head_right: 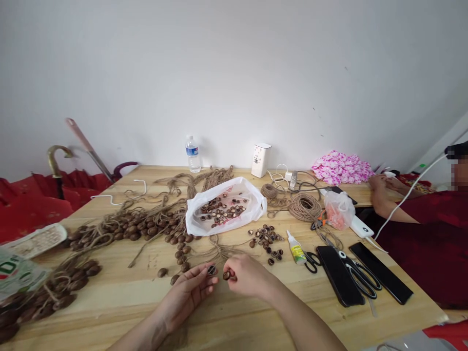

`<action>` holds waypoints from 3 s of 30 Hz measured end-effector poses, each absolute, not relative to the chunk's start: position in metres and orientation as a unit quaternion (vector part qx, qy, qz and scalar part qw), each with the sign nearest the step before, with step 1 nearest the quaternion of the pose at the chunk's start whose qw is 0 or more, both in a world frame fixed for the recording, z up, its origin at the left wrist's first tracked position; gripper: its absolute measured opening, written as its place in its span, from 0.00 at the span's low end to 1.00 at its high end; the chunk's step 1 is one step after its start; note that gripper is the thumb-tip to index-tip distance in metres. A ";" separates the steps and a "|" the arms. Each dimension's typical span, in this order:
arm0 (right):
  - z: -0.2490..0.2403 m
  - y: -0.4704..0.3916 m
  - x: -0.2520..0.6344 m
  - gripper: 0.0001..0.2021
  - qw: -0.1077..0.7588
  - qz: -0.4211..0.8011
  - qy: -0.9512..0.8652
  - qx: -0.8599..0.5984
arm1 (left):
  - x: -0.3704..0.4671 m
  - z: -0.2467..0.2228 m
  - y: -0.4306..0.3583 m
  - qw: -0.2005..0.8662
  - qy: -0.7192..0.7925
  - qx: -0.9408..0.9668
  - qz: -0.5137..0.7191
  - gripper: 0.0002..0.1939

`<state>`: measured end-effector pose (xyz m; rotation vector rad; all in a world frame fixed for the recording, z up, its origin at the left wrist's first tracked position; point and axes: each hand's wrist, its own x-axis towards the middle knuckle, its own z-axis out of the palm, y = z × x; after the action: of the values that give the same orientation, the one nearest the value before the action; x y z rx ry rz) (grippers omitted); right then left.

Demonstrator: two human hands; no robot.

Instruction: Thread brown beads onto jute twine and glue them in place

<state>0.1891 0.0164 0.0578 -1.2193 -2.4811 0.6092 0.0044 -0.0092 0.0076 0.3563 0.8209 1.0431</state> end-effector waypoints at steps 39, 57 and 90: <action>0.051 -0.001 0.167 0.03 0.164 0.064 -0.899 -0.401 | 0.010 0.004 -0.013 0.786 0.324 0.177 0.496 0.11; 0.052 0.004 0.165 0.07 0.249 0.253 -0.799 -0.486 | 0.008 0.005 -0.012 0.757 0.339 0.225 0.512 0.16; 0.040 0.013 0.162 0.05 0.327 0.262 -0.799 -0.431 | 0.002 0.008 -0.010 0.627 0.444 0.367 0.525 0.15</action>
<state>0.1615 0.0126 0.0405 -1.1300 -2.0916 0.6874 0.0023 -0.0101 0.0084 0.8416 1.0187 1.2032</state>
